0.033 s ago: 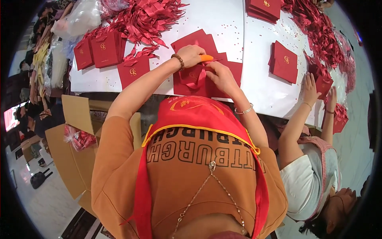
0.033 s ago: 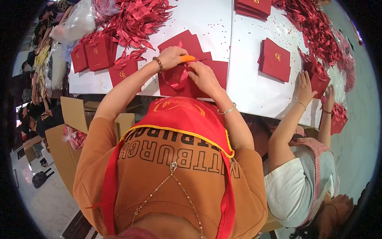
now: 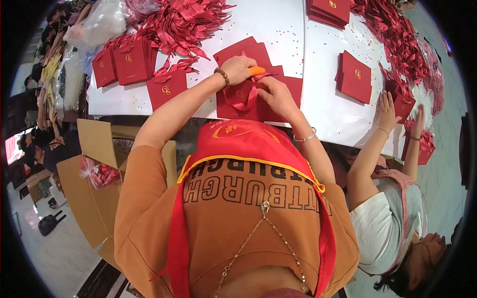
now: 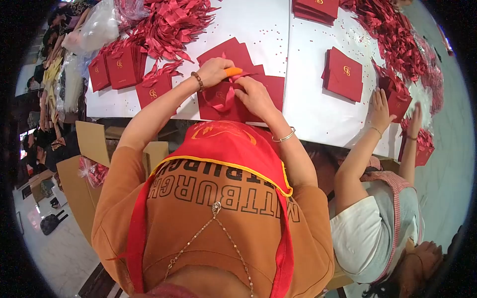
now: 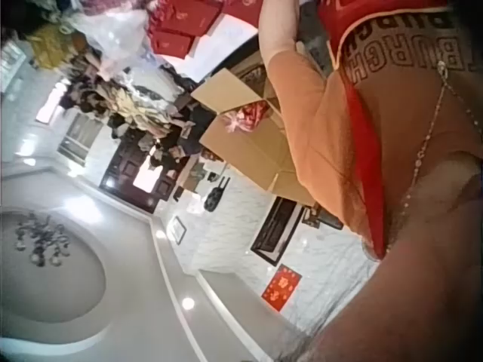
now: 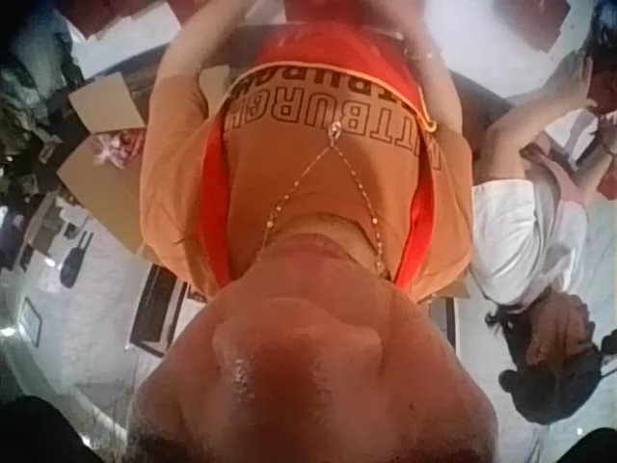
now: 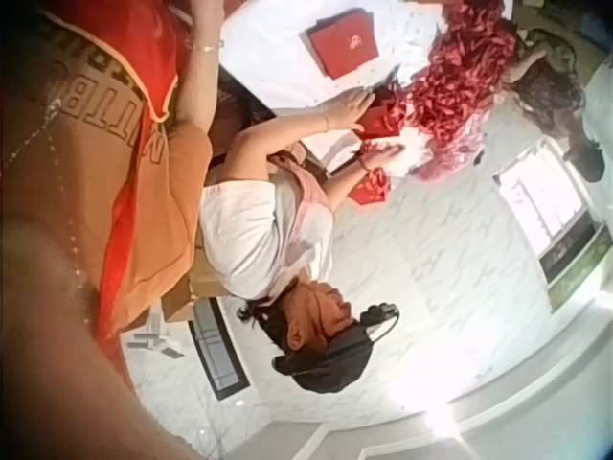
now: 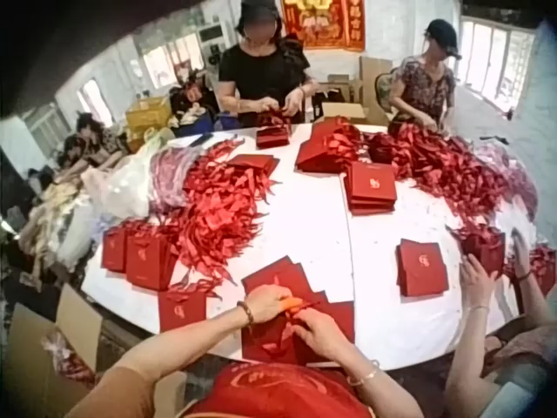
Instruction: Tying ribbons and organizing red invitation folders at a work table.
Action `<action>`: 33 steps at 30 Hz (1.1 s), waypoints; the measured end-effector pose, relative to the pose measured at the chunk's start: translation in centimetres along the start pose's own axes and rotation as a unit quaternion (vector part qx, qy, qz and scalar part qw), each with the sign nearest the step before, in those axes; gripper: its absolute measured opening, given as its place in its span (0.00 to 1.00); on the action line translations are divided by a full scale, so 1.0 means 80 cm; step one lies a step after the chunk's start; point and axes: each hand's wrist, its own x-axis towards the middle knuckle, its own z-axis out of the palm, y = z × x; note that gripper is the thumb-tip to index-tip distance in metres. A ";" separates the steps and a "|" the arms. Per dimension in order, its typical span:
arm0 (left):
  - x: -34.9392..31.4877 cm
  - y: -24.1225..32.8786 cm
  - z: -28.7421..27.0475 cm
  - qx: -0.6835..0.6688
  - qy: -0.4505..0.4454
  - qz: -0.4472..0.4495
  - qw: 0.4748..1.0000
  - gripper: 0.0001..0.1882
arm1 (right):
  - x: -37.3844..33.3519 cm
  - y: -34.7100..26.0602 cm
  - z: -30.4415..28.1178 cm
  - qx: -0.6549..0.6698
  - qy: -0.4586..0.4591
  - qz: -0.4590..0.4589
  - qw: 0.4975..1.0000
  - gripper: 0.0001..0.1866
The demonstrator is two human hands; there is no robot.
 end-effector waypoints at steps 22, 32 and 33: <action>-0.079 -0.008 -0.013 -0.509 0.179 -0.063 0.840 0.14 | 0.015 -0.015 0.002 -0.106 0.210 -0.030 0.971 0.18; -0.173 -0.056 -0.047 -0.414 0.386 -0.056 0.823 0.25 | 0.059 -0.070 0.063 0.248 0.002 0.054 0.967 0.22; -0.184 -0.081 -0.058 -0.365 0.423 -0.060 0.827 0.25 | 0.061 -0.075 0.069 0.284 0.009 0.031 0.958 0.23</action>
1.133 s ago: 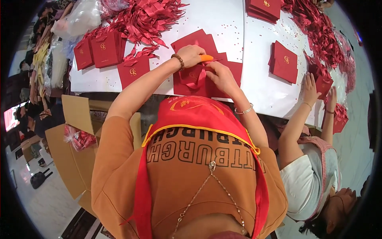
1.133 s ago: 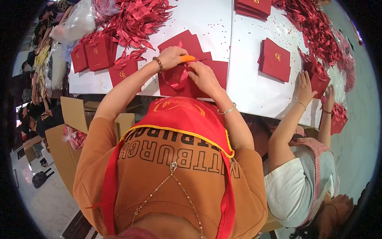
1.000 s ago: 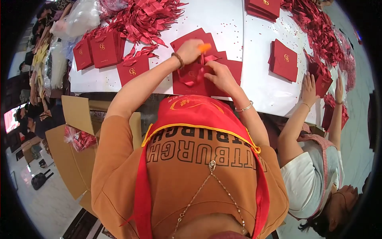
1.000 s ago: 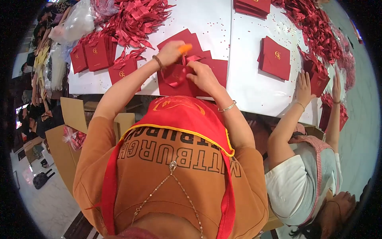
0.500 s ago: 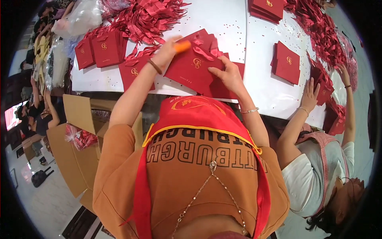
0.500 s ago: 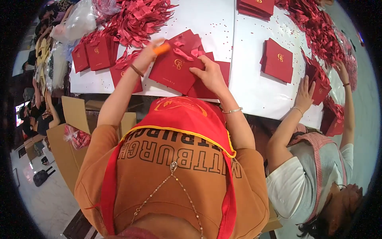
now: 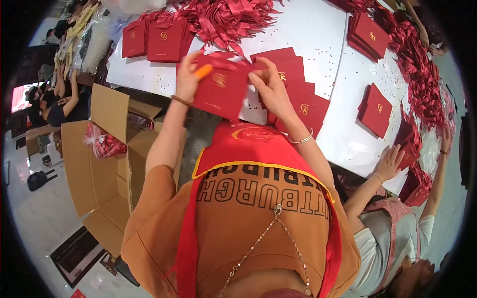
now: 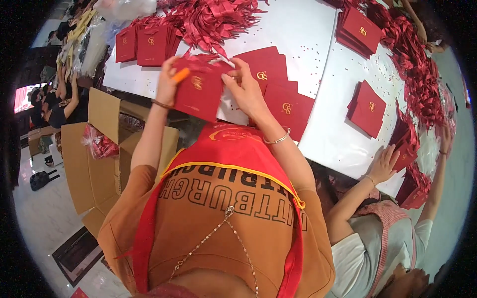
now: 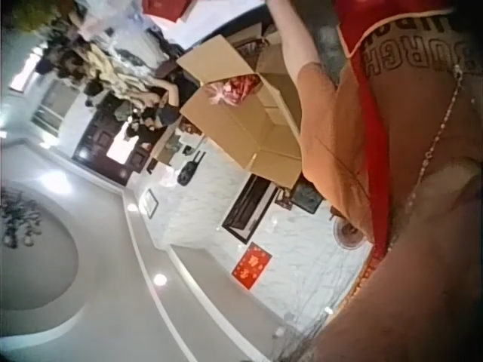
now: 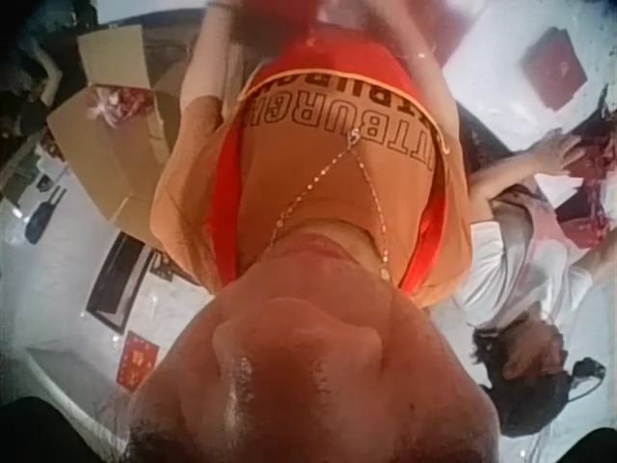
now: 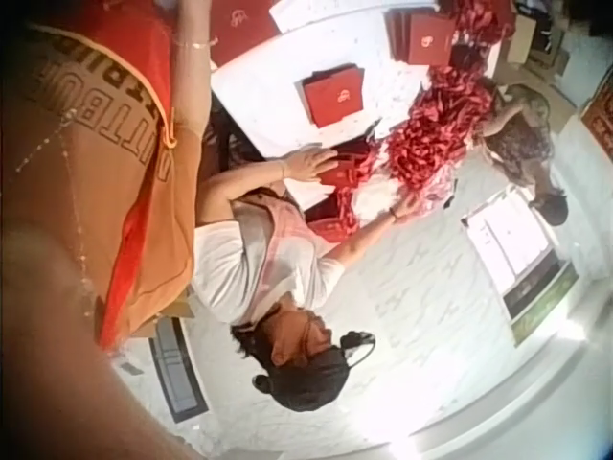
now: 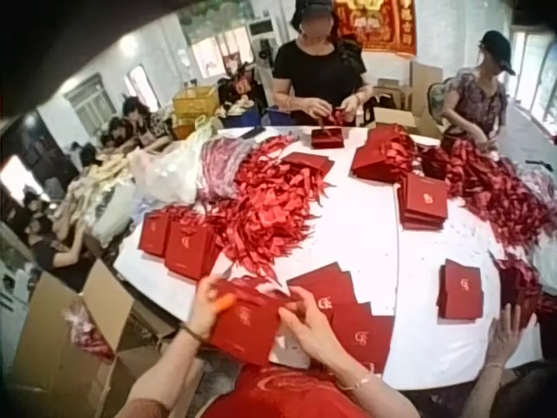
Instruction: Tying ribbons and organizing red invitation folders at a work table.
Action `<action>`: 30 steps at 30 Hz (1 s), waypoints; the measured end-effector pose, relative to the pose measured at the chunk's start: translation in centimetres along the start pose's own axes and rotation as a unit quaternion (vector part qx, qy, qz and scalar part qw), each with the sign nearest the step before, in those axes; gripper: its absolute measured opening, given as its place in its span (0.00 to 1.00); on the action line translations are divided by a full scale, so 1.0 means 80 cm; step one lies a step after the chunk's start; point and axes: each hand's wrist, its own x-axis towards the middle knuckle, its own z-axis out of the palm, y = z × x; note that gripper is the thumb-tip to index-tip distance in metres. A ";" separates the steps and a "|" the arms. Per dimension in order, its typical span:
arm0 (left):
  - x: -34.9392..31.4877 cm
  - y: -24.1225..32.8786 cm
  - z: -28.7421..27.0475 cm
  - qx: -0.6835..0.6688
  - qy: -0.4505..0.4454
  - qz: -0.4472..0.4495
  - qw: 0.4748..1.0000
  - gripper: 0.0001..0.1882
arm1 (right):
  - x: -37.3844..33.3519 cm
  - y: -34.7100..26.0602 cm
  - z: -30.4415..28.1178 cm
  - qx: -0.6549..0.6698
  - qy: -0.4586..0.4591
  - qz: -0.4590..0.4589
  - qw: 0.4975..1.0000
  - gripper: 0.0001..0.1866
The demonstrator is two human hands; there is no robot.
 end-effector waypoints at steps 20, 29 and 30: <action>0.050 -0.051 0.054 0.335 0.030 0.270 0.902 0.11 | -0.057 0.058 -0.140 -0.533 0.135 -0.167 0.818 0.13; 0.103 -0.112 0.107 0.597 -0.117 0.274 0.745 0.07 | -0.064 0.029 -0.129 -0.555 0.095 -0.087 0.822 0.13; 0.105 -0.111 0.105 0.607 -0.142 0.244 0.743 0.08 | -0.063 0.026 -0.127 -0.551 0.080 -0.064 0.828 0.12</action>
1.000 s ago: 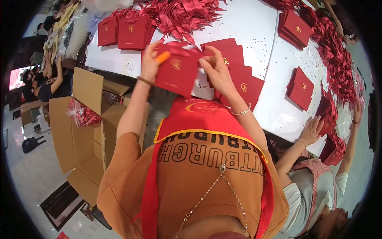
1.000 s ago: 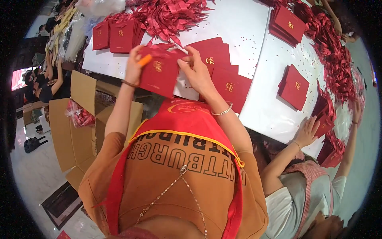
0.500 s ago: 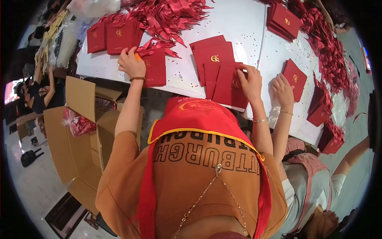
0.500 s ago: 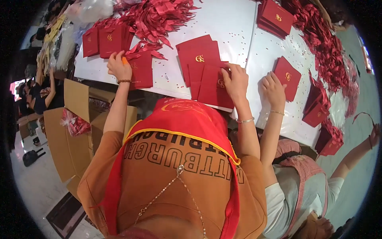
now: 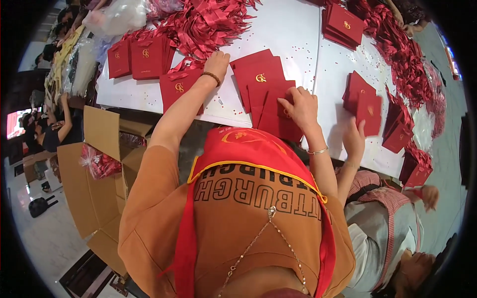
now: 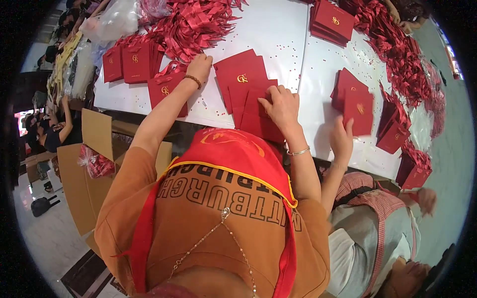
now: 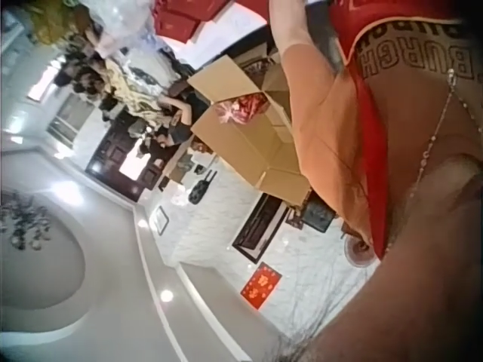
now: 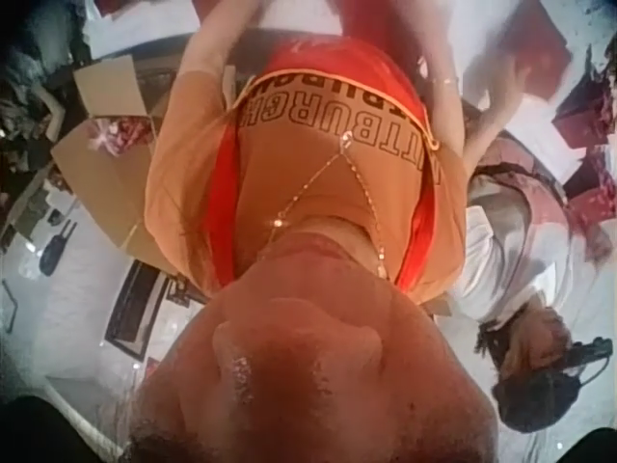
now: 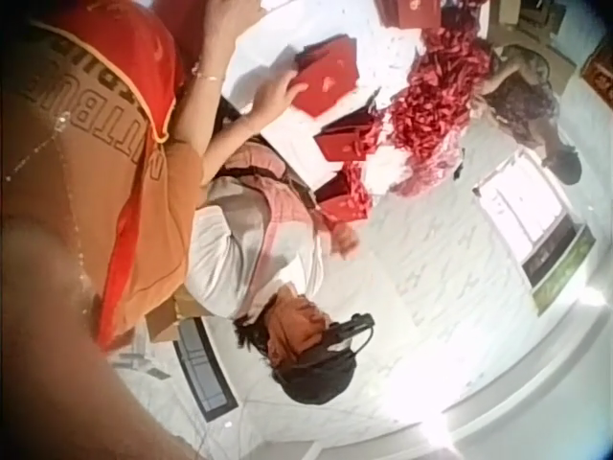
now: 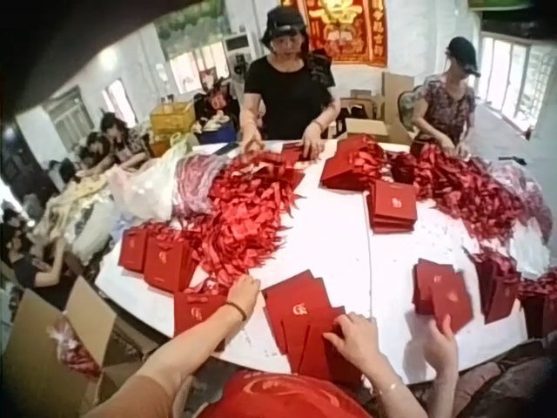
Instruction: Tying ribbons and organizing red invitation folders at a work table.
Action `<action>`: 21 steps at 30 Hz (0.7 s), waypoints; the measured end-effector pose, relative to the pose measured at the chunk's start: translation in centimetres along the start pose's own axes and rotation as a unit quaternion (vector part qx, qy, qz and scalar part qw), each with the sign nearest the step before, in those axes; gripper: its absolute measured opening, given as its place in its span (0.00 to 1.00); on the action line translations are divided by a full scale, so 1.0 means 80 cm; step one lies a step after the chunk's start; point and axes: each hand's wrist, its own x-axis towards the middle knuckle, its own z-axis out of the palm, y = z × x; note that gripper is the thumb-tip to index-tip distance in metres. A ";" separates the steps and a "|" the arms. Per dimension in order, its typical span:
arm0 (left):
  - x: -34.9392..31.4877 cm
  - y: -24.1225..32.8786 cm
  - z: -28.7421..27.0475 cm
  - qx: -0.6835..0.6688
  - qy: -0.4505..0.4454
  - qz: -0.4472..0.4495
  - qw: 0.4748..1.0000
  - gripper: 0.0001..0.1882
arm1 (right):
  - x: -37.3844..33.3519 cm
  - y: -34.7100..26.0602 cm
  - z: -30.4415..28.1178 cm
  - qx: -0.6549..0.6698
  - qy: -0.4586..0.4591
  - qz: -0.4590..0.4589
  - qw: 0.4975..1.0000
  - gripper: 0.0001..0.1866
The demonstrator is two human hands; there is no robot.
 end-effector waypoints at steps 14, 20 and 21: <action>-0.067 0.123 -0.073 -0.589 -0.124 -0.085 0.794 0.11 | 0.045 -0.019 0.029 0.229 -0.108 0.055 0.966 0.13; -0.080 0.134 -0.066 -0.422 0.005 0.046 0.905 0.11 | 0.050 0.000 0.046 0.262 -0.151 0.088 0.949 0.14; -0.081 0.133 -0.063 -0.424 0.001 0.047 0.904 0.11 | 0.051 0.004 0.050 0.279 -0.158 0.074 0.944 0.15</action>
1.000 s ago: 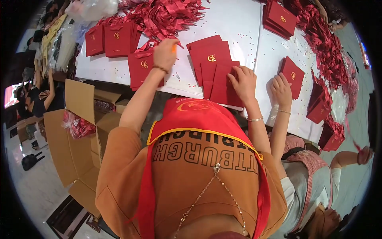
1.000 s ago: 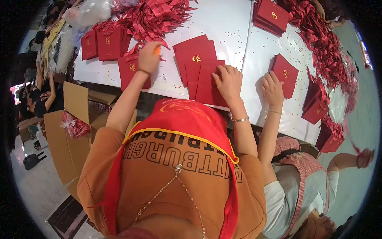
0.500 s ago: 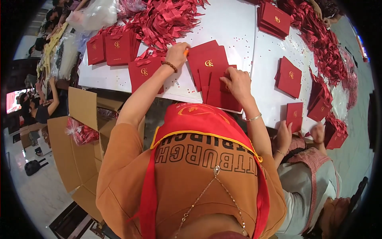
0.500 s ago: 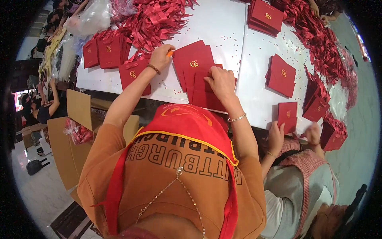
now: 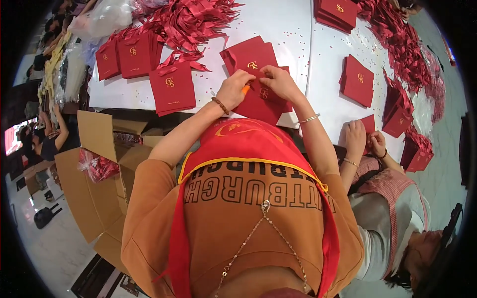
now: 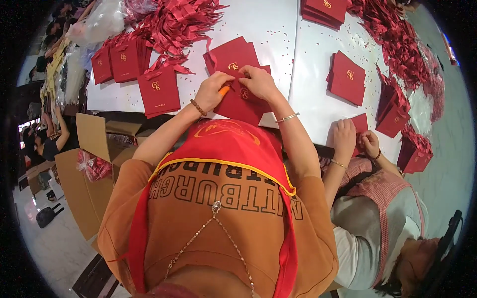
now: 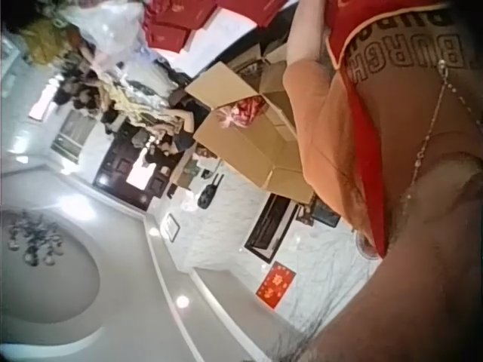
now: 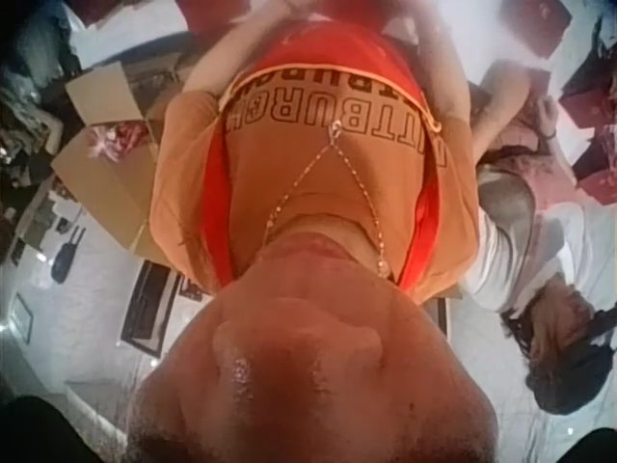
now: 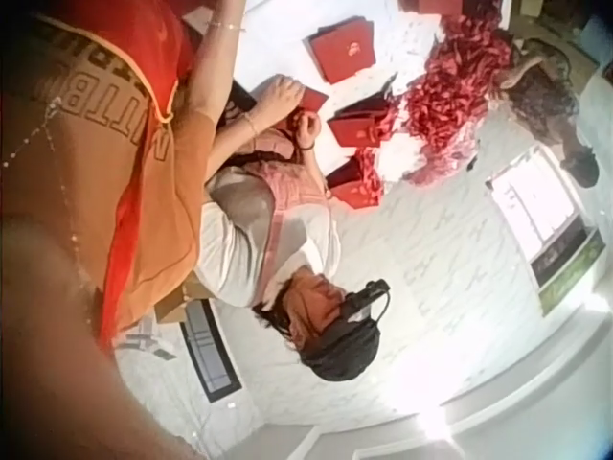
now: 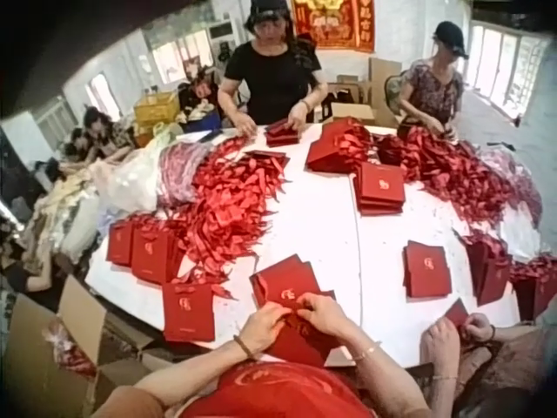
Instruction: Tying ribbons and organizing red invitation folders at a work table.
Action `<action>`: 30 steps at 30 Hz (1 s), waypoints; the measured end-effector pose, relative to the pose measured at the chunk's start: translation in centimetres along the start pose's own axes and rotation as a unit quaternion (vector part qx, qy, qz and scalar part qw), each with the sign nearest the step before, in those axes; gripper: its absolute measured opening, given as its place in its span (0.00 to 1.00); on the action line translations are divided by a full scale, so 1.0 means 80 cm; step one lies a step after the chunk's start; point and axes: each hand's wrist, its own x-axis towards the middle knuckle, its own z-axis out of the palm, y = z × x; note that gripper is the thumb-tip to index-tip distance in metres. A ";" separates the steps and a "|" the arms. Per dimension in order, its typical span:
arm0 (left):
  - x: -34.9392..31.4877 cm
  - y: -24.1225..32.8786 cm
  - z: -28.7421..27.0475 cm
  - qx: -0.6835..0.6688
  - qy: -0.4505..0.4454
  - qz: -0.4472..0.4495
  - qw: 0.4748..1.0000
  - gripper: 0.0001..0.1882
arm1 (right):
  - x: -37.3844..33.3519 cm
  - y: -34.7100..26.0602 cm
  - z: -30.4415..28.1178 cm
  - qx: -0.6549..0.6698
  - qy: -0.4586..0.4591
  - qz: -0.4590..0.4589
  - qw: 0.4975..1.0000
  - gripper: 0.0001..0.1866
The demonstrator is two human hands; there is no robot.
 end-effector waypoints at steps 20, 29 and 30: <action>0.022 -0.006 -0.006 0.130 -0.034 -0.093 0.987 0.09 | 0.010 -0.001 -0.002 0.013 -0.058 0.062 0.996 0.22; 0.038 -0.009 -0.006 0.094 -0.069 -0.178 0.977 0.10 | 0.002 -0.012 -0.004 -0.004 -0.041 0.060 0.997 0.20; 0.037 -0.010 -0.005 0.095 -0.068 -0.179 0.977 0.10 | 0.000 -0.014 -0.004 -0.007 -0.041 0.067 0.997 0.20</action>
